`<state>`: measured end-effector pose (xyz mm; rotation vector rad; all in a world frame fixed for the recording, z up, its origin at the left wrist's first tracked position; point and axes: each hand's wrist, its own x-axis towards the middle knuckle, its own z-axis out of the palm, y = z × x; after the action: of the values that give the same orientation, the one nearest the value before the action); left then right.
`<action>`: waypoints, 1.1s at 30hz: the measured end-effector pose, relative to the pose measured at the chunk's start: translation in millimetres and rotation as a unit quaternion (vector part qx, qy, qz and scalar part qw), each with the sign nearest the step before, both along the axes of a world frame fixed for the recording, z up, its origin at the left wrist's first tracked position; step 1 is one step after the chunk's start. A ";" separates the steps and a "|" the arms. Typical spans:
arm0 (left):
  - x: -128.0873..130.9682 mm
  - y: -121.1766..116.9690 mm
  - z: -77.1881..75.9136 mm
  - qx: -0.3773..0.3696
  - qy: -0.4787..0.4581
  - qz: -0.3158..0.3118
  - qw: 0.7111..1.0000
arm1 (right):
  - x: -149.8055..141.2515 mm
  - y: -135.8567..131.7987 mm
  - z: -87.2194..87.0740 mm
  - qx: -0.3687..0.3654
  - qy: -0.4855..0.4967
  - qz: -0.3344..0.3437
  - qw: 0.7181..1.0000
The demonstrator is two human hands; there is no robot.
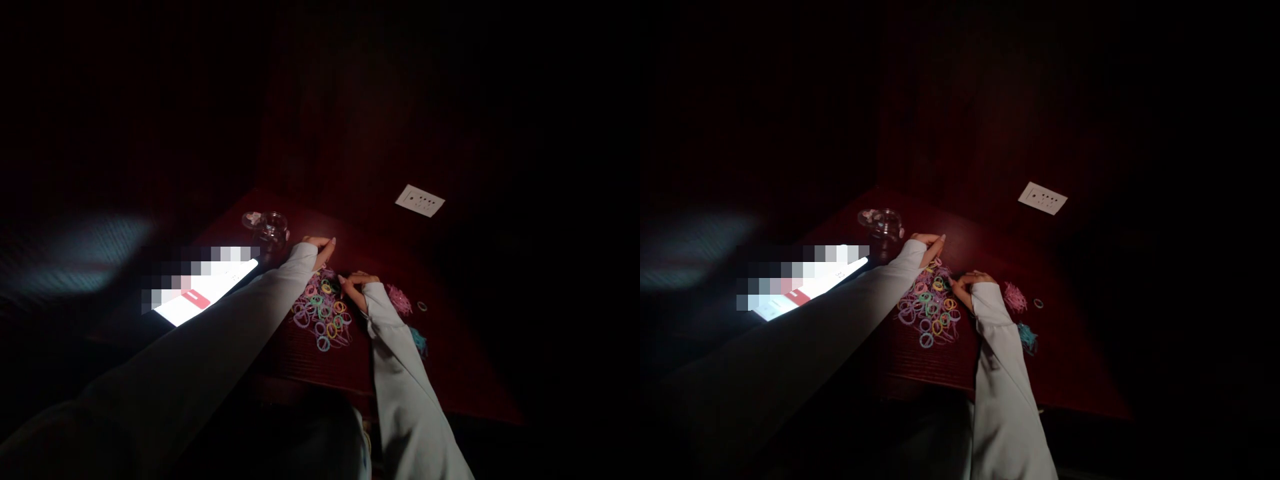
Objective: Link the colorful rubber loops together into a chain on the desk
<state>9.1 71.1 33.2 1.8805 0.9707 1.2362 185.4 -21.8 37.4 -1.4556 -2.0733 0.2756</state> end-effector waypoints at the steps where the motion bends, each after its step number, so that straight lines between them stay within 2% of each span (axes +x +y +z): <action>1: 0.2 1.0 -0.4 0.001 0.009 0.012 1.000 | 3.3 -4.6 3.0 -0.007 -0.010 -0.006 1.000; 5: 0.2 1.5 0.2 0.007 0.031 0.025 0.999 | 6.9 -15.5 11.5 -0.009 -0.003 -0.033 0.999; 11: -1.7 -3.0 4.5 0.005 0.034 0.020 0.999 | -5.0 -14.9 3.3 -0.065 -0.029 0.069 0.995; 14: -2.4 -2.5 5.5 0.000 0.040 0.023 0.999 | -11.0 -13.3 -0.4 -0.067 -0.018 0.092 0.993; 21: -1.6 0.7 3.3 0.007 0.014 0.009 1.000 | -16.4 -13.8 1.2 -0.082 0.014 0.057 0.995; 27: 0.8 0.5 -0.6 0.006 -0.005 -0.024 1.000 | -16.6 -13.8 1.4 -0.043 0.066 0.025 0.997; 33: 3.9 -1.1 -8.8 -0.009 0.076 -0.088 0.993 | -17.6 -9.4 1.7 -0.007 0.112 -0.028 0.993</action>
<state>13.0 70.0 24.4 2.0221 0.8707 0.9897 167.7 -31.2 39.1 -1.4182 -1.8521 0.4116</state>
